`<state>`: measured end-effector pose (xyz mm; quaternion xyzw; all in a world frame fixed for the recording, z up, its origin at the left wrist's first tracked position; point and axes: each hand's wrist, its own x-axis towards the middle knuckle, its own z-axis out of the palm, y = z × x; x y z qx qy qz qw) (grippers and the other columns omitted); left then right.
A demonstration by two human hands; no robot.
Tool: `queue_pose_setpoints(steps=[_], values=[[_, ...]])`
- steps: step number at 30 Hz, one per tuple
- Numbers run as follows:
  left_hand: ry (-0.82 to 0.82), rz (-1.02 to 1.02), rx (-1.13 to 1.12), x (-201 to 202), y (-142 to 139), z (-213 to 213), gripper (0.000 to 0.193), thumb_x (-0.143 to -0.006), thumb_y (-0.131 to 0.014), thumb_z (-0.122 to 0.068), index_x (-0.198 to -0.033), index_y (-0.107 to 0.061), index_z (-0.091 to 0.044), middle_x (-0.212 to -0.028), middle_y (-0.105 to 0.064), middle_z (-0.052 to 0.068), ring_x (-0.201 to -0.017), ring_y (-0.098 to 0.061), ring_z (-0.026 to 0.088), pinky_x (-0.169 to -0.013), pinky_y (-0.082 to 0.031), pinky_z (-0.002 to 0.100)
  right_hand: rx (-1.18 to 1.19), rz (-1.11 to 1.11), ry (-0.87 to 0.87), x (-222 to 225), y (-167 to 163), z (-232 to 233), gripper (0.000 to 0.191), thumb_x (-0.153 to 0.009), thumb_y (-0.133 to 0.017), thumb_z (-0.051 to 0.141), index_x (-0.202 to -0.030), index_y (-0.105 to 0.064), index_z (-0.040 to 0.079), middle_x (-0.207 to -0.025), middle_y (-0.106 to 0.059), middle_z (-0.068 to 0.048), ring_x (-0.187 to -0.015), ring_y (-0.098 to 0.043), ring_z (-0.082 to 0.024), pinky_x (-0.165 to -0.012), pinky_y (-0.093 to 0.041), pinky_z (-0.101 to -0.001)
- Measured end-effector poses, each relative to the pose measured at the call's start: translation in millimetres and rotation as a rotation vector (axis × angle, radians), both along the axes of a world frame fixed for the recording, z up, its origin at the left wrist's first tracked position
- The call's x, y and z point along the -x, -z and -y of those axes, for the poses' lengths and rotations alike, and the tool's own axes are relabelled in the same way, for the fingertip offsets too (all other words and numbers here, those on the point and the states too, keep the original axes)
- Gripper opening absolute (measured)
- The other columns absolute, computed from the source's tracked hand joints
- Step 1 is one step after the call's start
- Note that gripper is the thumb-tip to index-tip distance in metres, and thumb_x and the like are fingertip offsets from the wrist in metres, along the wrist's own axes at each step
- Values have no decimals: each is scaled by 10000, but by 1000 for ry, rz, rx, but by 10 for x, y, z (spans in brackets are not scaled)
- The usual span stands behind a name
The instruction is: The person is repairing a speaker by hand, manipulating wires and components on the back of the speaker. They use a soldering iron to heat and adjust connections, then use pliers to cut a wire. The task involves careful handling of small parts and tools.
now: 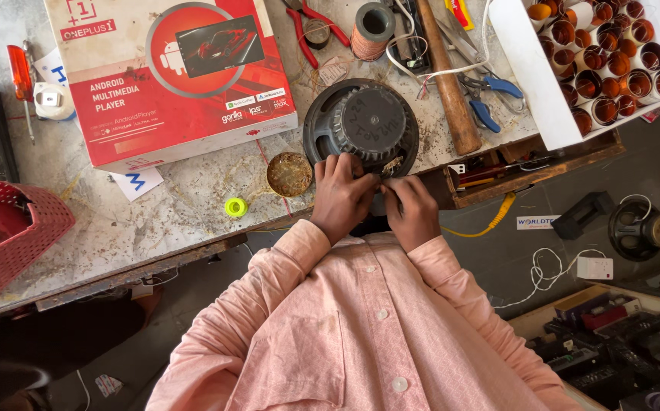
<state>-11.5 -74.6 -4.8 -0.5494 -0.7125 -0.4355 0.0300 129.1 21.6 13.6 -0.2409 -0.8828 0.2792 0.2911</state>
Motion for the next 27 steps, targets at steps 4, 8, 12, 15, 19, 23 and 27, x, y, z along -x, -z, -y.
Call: queue_pose_setpoints(steps=[4,8,12,15,19,23,27], values=[[-16,-24,-10,-17,1,5,114,-833,-766,-188,-944,-753,-170,-1007,-520,92,-986,-497,310,-878,-362,460,99,-19,49,15,-6,27,75,-915,-720,4,-983,-689,8,-929,-694,-131,-795,-714,-306,-675,-558,-381],[-39,-25,-3,-26,11,6,113,-837,-760,-179,-950,-752,-176,-1011,-521,87,-988,-499,302,-888,-363,456,94,-5,63,46,-8,35,74,-920,-726,-10,-976,-682,10,-927,-699,-137,-807,-709,-303,-696,-553,-378],[-119,-7,9,-101,20,-20,141,-826,-754,-159,-966,-761,-167,-926,-499,75,-931,-504,288,-851,-362,452,216,-29,94,-44,-3,45,268,-904,-675,-38,-1167,-629,-13,-967,-710,-115,-826,-731,-206,-703,-584,-317],[-219,11,12,-208,28,-60,90,-883,-763,-154,-972,-751,-162,-889,-489,79,-875,-500,284,-812,-357,442,373,12,206,-234,24,57,277,-929,-667,-37,-1200,-619,-5,-932,-719,-83,-768,-705,-143,-645,-575,-281],[-321,21,13,-316,40,-129,113,-898,-742,-150,-1010,-751,-158,-887,-493,83,-862,-500,291,-802,-355,442,520,18,261,-508,81,49,165,-960,-684,-8,-1119,-642,-2,-948,-707,-73,-790,-706,-115,-661,-595,-259],[-403,24,66,-417,22,-182,139,-899,-724,-140,-1035,-752,-148,-887,-491,88,-851,-491,290,-800,-354,446,591,132,241,-662,99,-29,139,-945,-686,-3,-1082,-660,0,-921,-722,-67,-758,-717,-113,-632,-570,-258],[-523,60,118,-538,-10,-284,84,-863,-722,-139,-946,-714,-136,-892,-498,93,-874,-507,302,-806,-352,458,484,248,96,-715,64,-221,109,-929,-694,2,-1037,-678,-3,-942,-721,-64,-763,-724,-108,-634,-566,-255]])
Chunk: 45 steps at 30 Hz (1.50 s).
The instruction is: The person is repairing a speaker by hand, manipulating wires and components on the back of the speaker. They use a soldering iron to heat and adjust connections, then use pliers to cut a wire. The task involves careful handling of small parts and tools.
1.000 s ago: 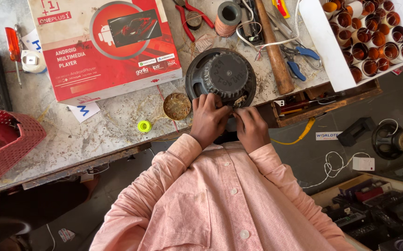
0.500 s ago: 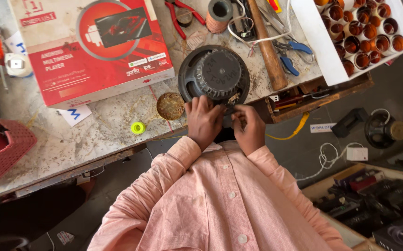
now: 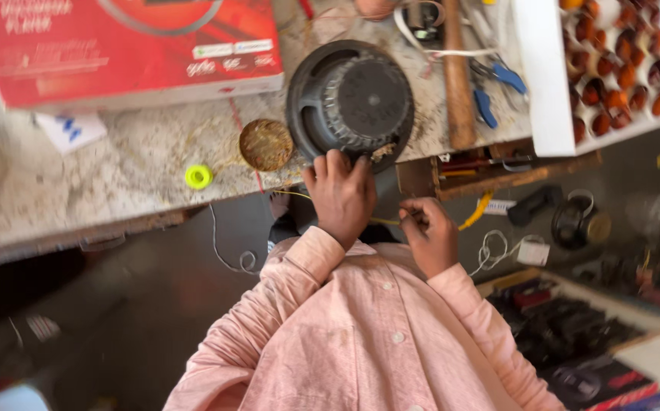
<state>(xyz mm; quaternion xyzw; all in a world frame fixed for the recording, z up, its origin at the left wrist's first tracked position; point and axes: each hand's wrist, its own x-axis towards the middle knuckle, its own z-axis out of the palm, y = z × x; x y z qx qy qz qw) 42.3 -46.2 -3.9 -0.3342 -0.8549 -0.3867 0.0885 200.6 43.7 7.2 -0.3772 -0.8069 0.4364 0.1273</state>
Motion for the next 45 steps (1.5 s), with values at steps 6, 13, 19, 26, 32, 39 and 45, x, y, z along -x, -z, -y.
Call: queue_pose_setpoints(steps=[6,13,19,26,32,39,45], values=[[-267,50,7,-221,-24,-203,116,-845,-711,-145,-958,-712,-123,-926,-521,95,-891,-510,302,-793,-337,458,27,94,-165,-132,11,-348,100,-903,-709,5,-1003,-709,-1,-908,-716,-73,-727,-698,-121,-612,-533,-264],[-544,155,-34,-496,92,-500,150,-865,-741,-140,-1014,-718,-129,-925,-515,80,-910,-523,293,-835,-352,450,213,101,-274,-415,230,-632,101,-933,-653,-21,-1027,-689,-11,-897,-714,-66,-720,-673,-106,-636,-533,-247],[-667,252,-197,-633,223,-614,213,-872,-769,-99,-1068,-726,-167,-979,-538,60,-947,-531,263,-857,-367,412,202,-91,-325,-456,385,-873,130,-996,-627,-44,-1122,-654,-30,-1026,-674,-79,-856,-659,-132,-754,-539,-252],[-695,344,-319,-640,307,-679,232,-830,-785,-74,-1045,-735,-146,-924,-488,66,-916,-500,249,-832,-381,384,103,-7,-209,-435,468,-1234,106,-1024,-650,-23,-1127,-633,-45,-977,-686,-94,-798,-682,-127,-699,-565,-257],[-694,381,-421,-646,336,-713,245,-842,-786,-35,-1064,-729,-122,-939,-450,68,-899,-489,211,-802,-410,338,119,-23,-176,-498,589,-1308,125,-1016,-660,-31,-1136,-629,-52,-956,-679,-100,-774,-670,-119,-664,-560,-242],[-640,426,-437,-677,361,-686,269,-861,-796,-13,-1103,-726,-108,-968,-443,58,-926,-491,201,-816,-426,314,171,21,-114,-465,655,-1376,128,-1015,-663,-15,-1136,-628,-37,-948,-699,-87,-725,-656,-99,-593,-523,-223],[-667,466,-472,-716,384,-749,254,-916,-785,10,-1127,-714,-114,-986,-431,38,-882,-467,165,-761,-402,263,184,65,-103,-471,672,-1391,126,-1023,-669,-1,-1140,-630,-26,-953,-700,-83,-718,-650,-93,-586,-514,-216]])
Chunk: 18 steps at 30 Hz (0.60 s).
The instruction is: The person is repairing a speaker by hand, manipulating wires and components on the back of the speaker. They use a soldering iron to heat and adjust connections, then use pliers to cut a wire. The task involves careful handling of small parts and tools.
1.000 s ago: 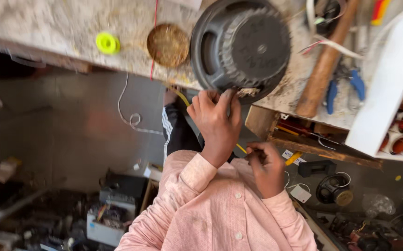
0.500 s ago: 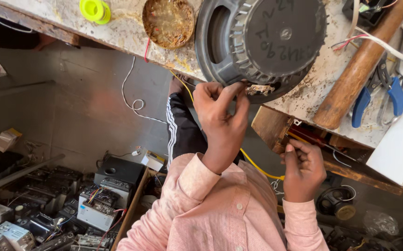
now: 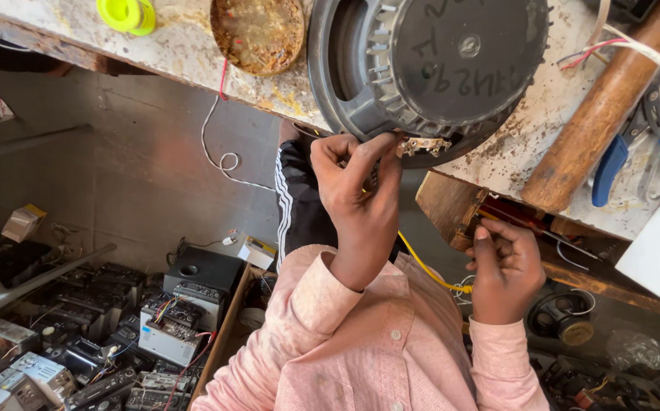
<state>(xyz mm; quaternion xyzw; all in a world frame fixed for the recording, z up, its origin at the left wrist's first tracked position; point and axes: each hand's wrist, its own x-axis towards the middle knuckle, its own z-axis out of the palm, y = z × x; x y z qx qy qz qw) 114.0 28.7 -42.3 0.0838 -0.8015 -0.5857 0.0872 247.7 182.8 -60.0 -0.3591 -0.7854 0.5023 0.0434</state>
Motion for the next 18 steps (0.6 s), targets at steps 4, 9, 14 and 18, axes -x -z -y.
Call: queue_pose_setpoints(steps=[4,9,14,18], values=[[-3,13,-10,-14,-3,-22,257,-921,-778,17,-1133,-707,-110,-1018,-416,38,-895,-456,157,-768,-391,257,47,-12,19,-7,7,-13,131,-1025,-667,1,-1147,-628,-23,-967,-698,-73,-723,-646,-88,-583,-503,-211],[-4,5,-35,-22,-2,-40,261,-942,-783,31,-1152,-715,-110,-977,-401,31,-873,-440,146,-746,-384,242,60,-19,15,-2,9,-19,138,-1024,-671,-5,-1153,-626,-24,-955,-696,-75,-727,-647,-87,-589,-505,-209],[-1,47,-51,-37,7,-53,269,-905,-779,43,-1118,-715,-108,-1026,-403,33,-893,-434,154,-769,-381,256,22,0,-6,3,0,-20,124,-1026,-665,-11,-1145,-634,-29,-938,-701,-81,-723,-657,-94,-585,-515,-216],[-18,22,-55,-43,18,-80,262,-931,-751,61,-1131,-698,-101,-1000,-406,34,-933,-445,153,-831,-397,238,37,-6,-8,-2,-5,-27,126,-1030,-664,-12,-1150,-633,-28,-935,-694,-75,-731,-655,-91,-595,-515,-215]])
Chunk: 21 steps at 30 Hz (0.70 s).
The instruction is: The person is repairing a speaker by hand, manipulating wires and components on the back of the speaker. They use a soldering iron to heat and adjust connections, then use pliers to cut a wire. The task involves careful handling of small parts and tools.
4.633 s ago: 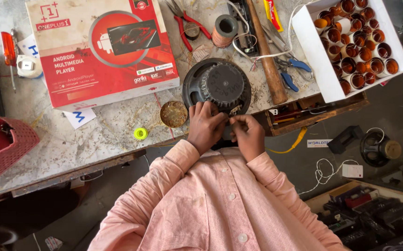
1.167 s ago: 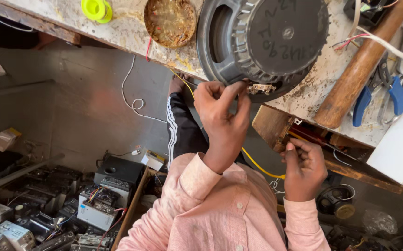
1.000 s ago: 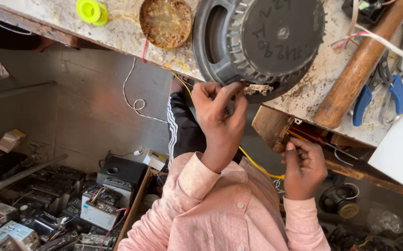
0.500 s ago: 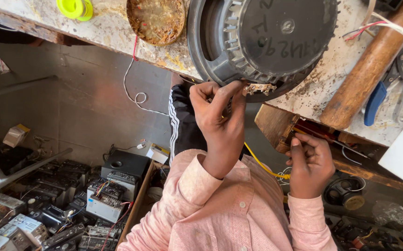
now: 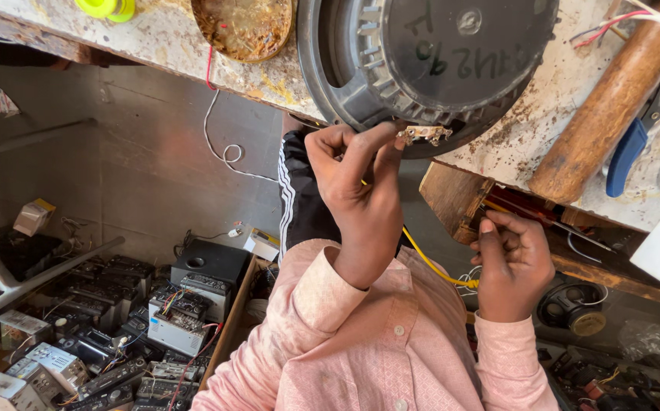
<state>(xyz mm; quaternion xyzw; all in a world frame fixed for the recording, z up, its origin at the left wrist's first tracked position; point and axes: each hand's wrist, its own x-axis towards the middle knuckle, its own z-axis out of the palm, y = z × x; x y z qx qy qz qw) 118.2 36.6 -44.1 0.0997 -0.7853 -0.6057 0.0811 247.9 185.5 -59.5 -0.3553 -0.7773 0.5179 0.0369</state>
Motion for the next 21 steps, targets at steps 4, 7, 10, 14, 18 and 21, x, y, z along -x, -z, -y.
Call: queue_pose_setpoints(steps=[4,7,10,14,18,21], values=[[-41,26,-8,3,14,-53,226,-932,-752,46,-1094,-697,-103,-1006,-393,31,-939,-430,154,-867,-385,244,14,-4,9,-12,3,-2,126,-1035,-667,-9,-1155,-634,-27,-922,-688,-70,-730,-649,-89,-601,-511,-214],[-68,38,-29,0,20,-88,217,-930,-755,37,-1084,-692,-102,-1025,-388,28,-948,-421,158,-893,-378,250,18,-4,15,-17,6,3,127,-1039,-668,-6,-1160,-634,-27,-915,-684,-67,-727,-644,-86,-604,-508,-213],[-74,32,-53,-4,31,-104,212,-940,-758,36,-1084,-696,-106,-995,-387,24,-960,-422,158,-876,-376,231,8,1,9,-18,7,4,123,-1043,-666,-5,-1159,-633,-28,-919,-685,-66,-730,-645,-84,-605,-510,-212],[-79,34,-73,-10,44,-101,214,-939,-764,34,-1085,-704,-109,-994,-385,22,-957,-424,153,-863,-380,225,22,-8,14,-12,8,7,122,-1042,-665,-8,-1157,-630,-27,-924,-684,-64,-725,-642,-82,-599,-506,-207],[-75,36,-98,-14,47,-100,217,-940,-756,47,-1086,-714,-108,-990,-388,21,-957,-425,150,-854,-385,221,15,-2,19,-3,4,11,116,-1038,-663,-12,-1149,-632,-27,-951,-689,-64,-722,-642,-79,-588,-501,-204],[-78,58,-107,-11,47,-95,216,-937,-760,50,-1080,-721,-106,-995,-388,21,-962,-426,152,-887,-386,247,4,8,17,8,2,16,114,-1042,-666,-15,-1150,-632,-28,-927,-690,-70,-719,-643,-82,-587,-501,-206]])
